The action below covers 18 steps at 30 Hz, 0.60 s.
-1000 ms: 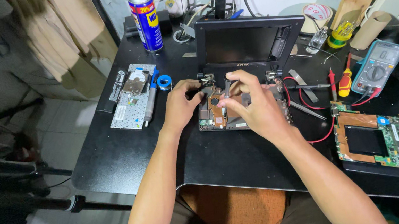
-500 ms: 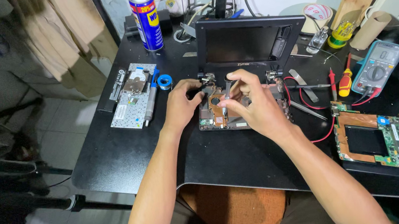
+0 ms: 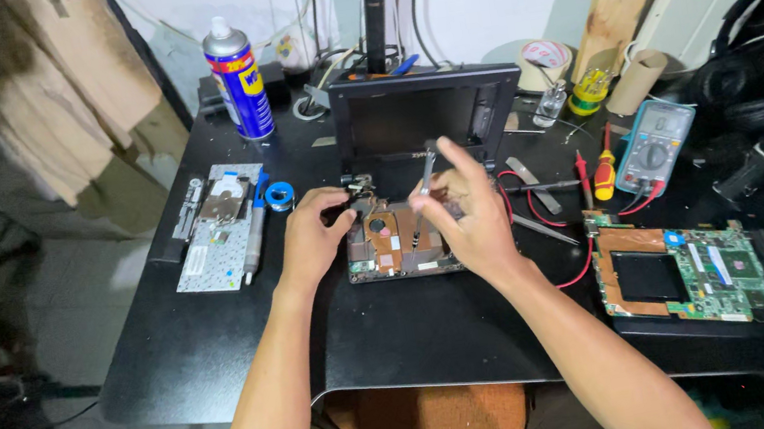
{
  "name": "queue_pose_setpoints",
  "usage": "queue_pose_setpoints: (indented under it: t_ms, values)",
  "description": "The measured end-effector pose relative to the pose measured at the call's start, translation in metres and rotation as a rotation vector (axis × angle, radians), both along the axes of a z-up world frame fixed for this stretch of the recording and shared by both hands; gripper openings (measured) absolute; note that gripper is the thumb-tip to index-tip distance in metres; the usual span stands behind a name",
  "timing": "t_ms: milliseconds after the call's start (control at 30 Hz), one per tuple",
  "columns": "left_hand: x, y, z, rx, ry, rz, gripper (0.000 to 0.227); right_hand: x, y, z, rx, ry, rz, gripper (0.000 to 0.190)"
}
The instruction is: The person disassembles the laptop casing using a screwdriver, then applies thermal paste to a component before reassembling the internal parts.
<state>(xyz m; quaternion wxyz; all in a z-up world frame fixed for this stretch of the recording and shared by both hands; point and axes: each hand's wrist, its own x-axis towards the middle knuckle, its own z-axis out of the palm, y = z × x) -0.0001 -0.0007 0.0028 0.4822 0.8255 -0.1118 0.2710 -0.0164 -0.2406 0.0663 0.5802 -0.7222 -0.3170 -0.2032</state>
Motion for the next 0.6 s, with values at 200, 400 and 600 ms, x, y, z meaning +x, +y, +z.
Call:
queue_pose_setpoints:
  t_ms: [200, 400, 600]
  values:
    - [0.000, -0.001, 0.002, -0.007, 0.029, -0.004, 0.022, 0.034, -0.049, 0.010, 0.061, -0.025, -0.453, 0.037]
    - [-0.003, -0.004, 0.003, 0.014, 0.043, 0.033, 0.021, 0.060, -0.094, -0.006, -0.294, 0.031, -0.734, 0.028]
    - [-0.008, -0.006, 0.009, 0.043, -0.024, 0.011, 0.020, 0.077, -0.104, -0.046, -0.576, 0.301, -0.811, 0.026]
